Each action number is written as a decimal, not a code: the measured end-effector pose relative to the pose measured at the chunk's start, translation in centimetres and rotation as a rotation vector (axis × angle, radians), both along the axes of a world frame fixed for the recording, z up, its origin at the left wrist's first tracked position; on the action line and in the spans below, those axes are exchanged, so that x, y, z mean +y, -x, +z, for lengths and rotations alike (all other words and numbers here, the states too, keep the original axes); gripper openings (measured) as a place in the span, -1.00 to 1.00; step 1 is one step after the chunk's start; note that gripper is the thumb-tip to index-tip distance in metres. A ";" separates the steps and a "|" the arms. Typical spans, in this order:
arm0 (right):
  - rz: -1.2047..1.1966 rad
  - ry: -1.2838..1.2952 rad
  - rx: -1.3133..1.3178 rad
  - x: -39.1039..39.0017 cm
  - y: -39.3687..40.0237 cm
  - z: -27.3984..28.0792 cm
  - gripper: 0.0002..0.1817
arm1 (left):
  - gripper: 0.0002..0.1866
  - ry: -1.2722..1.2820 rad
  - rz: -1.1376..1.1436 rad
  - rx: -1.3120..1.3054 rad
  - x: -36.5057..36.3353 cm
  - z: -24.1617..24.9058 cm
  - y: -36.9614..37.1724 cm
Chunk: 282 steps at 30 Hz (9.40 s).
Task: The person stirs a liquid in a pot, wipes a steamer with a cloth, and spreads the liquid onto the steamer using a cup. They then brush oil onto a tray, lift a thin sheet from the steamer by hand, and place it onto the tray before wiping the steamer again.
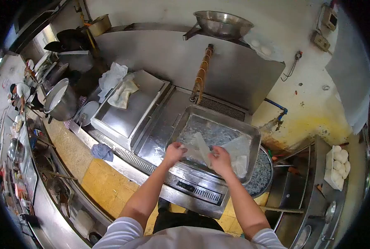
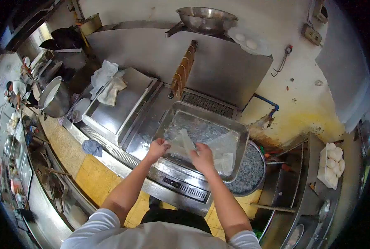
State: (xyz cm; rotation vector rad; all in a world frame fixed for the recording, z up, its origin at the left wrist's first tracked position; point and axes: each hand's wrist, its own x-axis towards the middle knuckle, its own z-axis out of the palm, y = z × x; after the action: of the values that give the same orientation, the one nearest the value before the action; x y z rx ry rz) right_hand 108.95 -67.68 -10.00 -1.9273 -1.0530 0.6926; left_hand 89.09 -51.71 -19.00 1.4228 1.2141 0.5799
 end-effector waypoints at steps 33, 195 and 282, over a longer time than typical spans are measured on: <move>-0.332 -0.809 -0.146 -7.3 -6.8 33.4 -0.71 | -0.77 -0.850 0.065 -0.380 7.5 36.5 7.5; -0.236 -0.078 0.221 10.4 34.3 1.3 -0.74 | -0.64 0.594 -0.244 -0.451 7.5 3.7 32.2; -0.067 0.029 1.047 11.2 22.8 -5.1 -0.66 | -0.45 0.710 0.016 -0.890 6.6 13.0 16.5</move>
State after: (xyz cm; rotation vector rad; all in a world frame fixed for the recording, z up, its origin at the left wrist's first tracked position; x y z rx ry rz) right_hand 86.18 -56.46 -15.12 -1.2809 -0.3060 1.4442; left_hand 72.58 -45.12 -5.97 0.4427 0.5941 0.6074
